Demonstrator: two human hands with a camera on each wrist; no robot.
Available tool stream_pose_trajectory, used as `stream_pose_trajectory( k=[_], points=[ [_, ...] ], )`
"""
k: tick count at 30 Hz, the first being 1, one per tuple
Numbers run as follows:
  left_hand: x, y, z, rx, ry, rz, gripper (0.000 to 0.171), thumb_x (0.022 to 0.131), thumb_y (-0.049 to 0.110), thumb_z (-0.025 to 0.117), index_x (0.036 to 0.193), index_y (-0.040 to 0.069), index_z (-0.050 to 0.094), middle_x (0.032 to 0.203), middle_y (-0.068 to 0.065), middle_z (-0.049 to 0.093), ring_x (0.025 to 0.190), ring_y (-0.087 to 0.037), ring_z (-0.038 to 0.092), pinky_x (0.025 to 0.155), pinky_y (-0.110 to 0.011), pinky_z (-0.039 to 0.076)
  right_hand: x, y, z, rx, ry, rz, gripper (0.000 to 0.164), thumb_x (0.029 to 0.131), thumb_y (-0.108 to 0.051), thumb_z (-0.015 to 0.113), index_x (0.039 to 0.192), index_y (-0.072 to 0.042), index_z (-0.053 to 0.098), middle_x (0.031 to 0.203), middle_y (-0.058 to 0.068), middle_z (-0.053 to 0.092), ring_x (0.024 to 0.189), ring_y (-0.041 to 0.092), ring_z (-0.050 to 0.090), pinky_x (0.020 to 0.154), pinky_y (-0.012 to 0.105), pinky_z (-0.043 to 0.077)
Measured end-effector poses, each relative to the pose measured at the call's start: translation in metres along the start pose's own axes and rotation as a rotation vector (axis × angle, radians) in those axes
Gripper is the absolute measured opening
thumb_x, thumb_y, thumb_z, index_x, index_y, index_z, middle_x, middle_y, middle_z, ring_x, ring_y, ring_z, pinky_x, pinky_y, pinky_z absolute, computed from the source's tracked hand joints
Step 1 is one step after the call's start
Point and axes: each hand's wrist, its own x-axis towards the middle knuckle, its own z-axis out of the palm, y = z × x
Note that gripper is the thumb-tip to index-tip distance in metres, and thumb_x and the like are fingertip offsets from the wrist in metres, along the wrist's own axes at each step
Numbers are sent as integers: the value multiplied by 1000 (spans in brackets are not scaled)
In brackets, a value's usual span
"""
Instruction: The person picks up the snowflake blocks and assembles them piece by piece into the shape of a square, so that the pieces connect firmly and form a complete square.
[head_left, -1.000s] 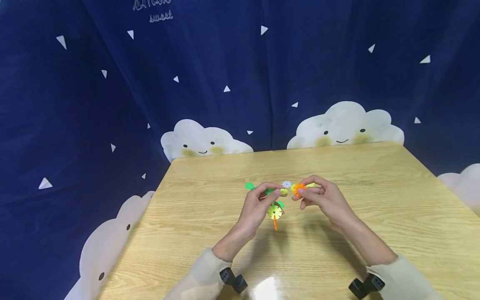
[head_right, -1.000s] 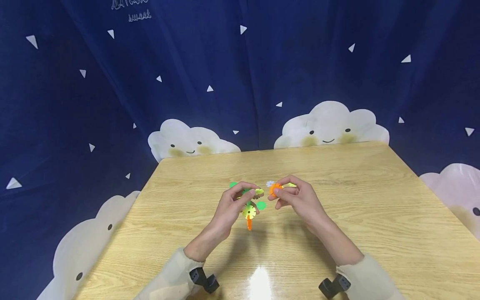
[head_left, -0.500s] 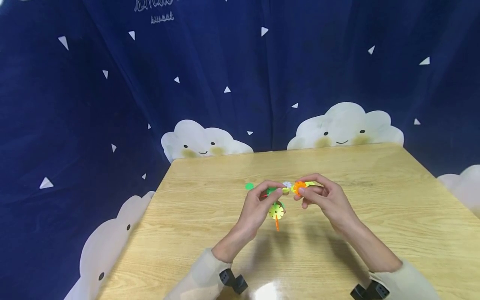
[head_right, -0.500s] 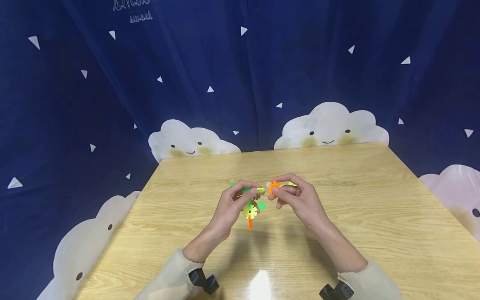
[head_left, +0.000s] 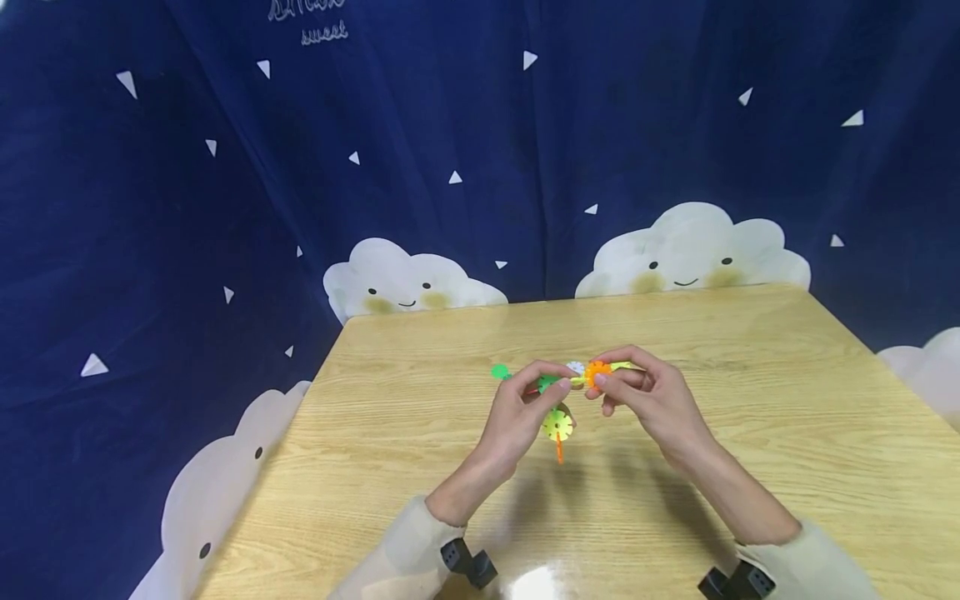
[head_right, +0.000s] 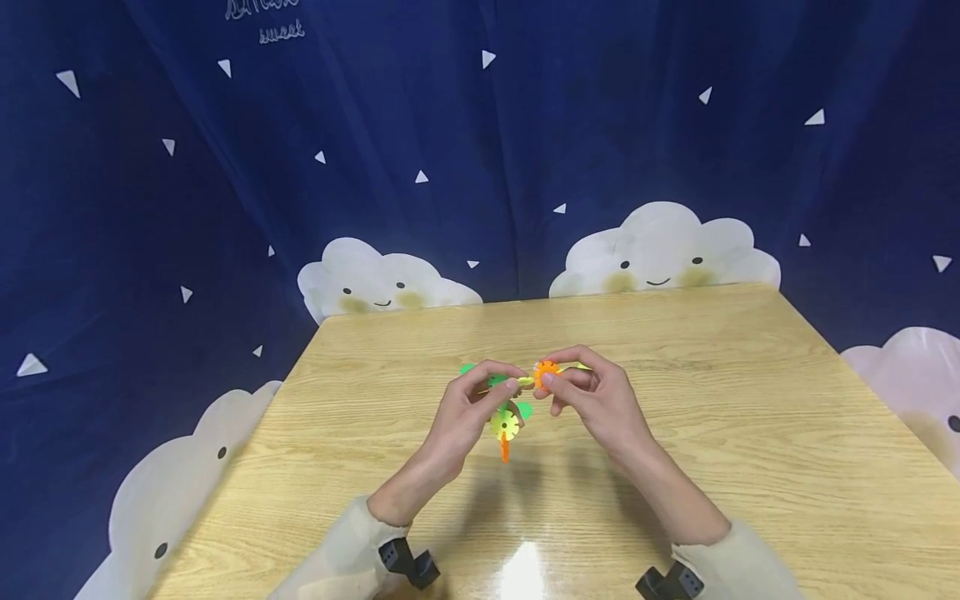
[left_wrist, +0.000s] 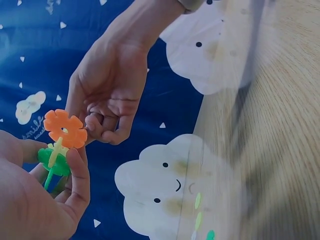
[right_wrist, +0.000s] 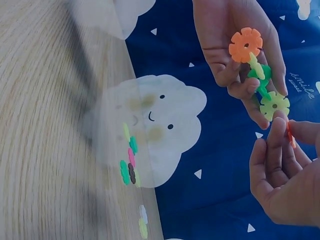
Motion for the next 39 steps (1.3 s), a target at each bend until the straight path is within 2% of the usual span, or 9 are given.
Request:
stream_pose_trajectory(
  k=[8, 14, 17, 20, 24, 28, 32, 39],
  points=[
    [0, -2, 2, -27, -14, 5, 22, 104, 23, 66, 121, 11, 73, 123, -3, 68, 93, -13, 67, 87, -30, 56, 0, 2, 3, -3, -5, 18, 33, 100, -15, 72, 126, 0, 60, 88, 8, 79, 65, 23, 69, 75, 28, 56],
    [0, -3, 3, -82, -21, 1, 19, 104, 20, 66, 119, 10, 72, 118, -6, 69, 74, -15, 70, 83, -33, 61, 0, 2, 8, -6, 33, -15, 30, 98, -12, 73, 123, 2, 60, 85, 8, 79, 62, 19, 68, 56, 24, 45],
    [0, -3, 5, -97, -4, 13, 17, 104, 17, 66, 117, 8, 72, 115, -7, 69, 77, -24, 73, 86, -38, 61, -1, 1, 12, 4, 58, -43, 27, 97, -8, 73, 118, 4, 61, 83, 8, 79, 59, 18, 68, 59, 23, 49],
    [0, -4, 7, -102, 18, 37, 16, 103, 15, 66, 115, 6, 72, 112, -9, 70, 86, -39, 75, 89, -44, 61, -1, 0, 15, 7, 88, -56, 25, 97, -6, 74, 115, 6, 62, 81, 8, 78, 58, 19, 68, 73, 26, 56],
    [1, -5, 9, -104, 32, 72, 16, 103, 14, 67, 113, 4, 73, 111, -12, 71, 92, -48, 73, 88, -46, 62, -1, 0, 18, -16, 127, -58, 24, 96, -5, 74, 113, 7, 63, 79, 6, 78, 59, 21, 69, 69, 25, 56],
    [0, -6, 10, -90, 40, 79, 15, 103, 13, 67, 112, 4, 73, 112, -11, 72, 89, -42, 75, 86, -38, 62, -2, 0, 20, -36, 156, -56, 21, 95, -4, 74, 113, 6, 66, 79, 7, 78, 58, 21, 70, 63, 24, 57],
    [0, -6, 12, -65, 59, 74, 13, 102, 12, 67, 111, 5, 75, 110, -9, 74, 87, -35, 77, 88, -33, 61, -2, 0, 23, -43, 173, -55, 21, 95, -2, 74, 113, 7, 68, 81, 11, 78, 58, 19, 71, 66, 26, 60],
    [-1, -5, 12, -32, 76, 82, 14, 102, 17, 69, 109, 7, 75, 102, -11, 78, 95, -24, 76, 91, -44, 60, -3, -1, 25, -61, 192, -60, 21, 95, -3, 74, 114, 6, 68, 79, 10, 78, 59, 19, 73, 68, 26, 61]
  ],
)
